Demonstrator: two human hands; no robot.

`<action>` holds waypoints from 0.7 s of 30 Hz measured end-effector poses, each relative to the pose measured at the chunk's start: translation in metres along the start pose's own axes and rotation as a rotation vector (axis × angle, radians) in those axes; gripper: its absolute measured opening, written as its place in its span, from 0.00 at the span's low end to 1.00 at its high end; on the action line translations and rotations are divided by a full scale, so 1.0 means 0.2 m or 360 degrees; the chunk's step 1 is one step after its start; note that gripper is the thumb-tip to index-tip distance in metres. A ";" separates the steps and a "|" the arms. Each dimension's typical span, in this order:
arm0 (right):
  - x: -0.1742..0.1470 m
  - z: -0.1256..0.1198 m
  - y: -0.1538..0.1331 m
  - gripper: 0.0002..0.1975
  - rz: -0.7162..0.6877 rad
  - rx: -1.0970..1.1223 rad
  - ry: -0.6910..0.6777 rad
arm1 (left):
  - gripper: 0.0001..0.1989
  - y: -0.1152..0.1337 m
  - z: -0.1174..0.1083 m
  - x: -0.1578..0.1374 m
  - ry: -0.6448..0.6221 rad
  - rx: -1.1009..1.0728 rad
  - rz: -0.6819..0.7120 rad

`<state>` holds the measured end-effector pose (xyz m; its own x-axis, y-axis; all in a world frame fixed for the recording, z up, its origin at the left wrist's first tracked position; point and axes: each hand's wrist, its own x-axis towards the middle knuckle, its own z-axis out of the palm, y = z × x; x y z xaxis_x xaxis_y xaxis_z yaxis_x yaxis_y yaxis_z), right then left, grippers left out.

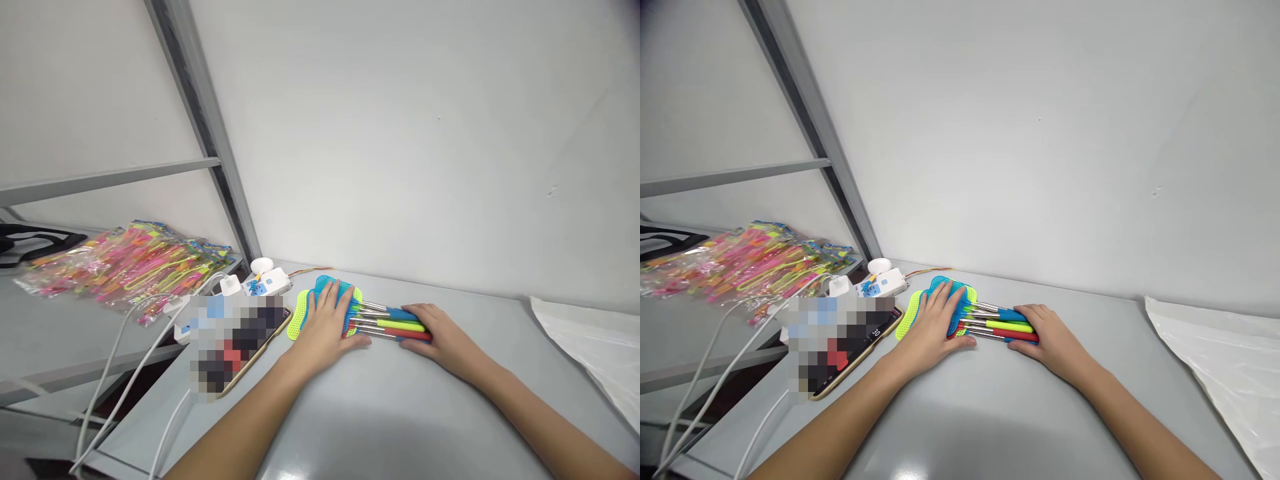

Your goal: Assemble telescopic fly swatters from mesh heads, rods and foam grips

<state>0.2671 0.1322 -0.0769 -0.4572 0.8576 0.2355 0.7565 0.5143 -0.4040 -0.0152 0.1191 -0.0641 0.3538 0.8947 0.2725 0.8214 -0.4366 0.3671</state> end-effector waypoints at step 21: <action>-0.07 -0.02 0.03 0.37 0.0319 0.0348 0.0028 | 0.22 -0.12 0.01 0.07 0.0500 -0.0171 -0.0256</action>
<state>0.2804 0.1228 -0.0783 -0.2992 0.9429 0.1465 0.7111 0.3227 -0.6246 -0.0289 0.1414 -0.0698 0.0558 0.8876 0.4573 0.7977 -0.3151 0.5142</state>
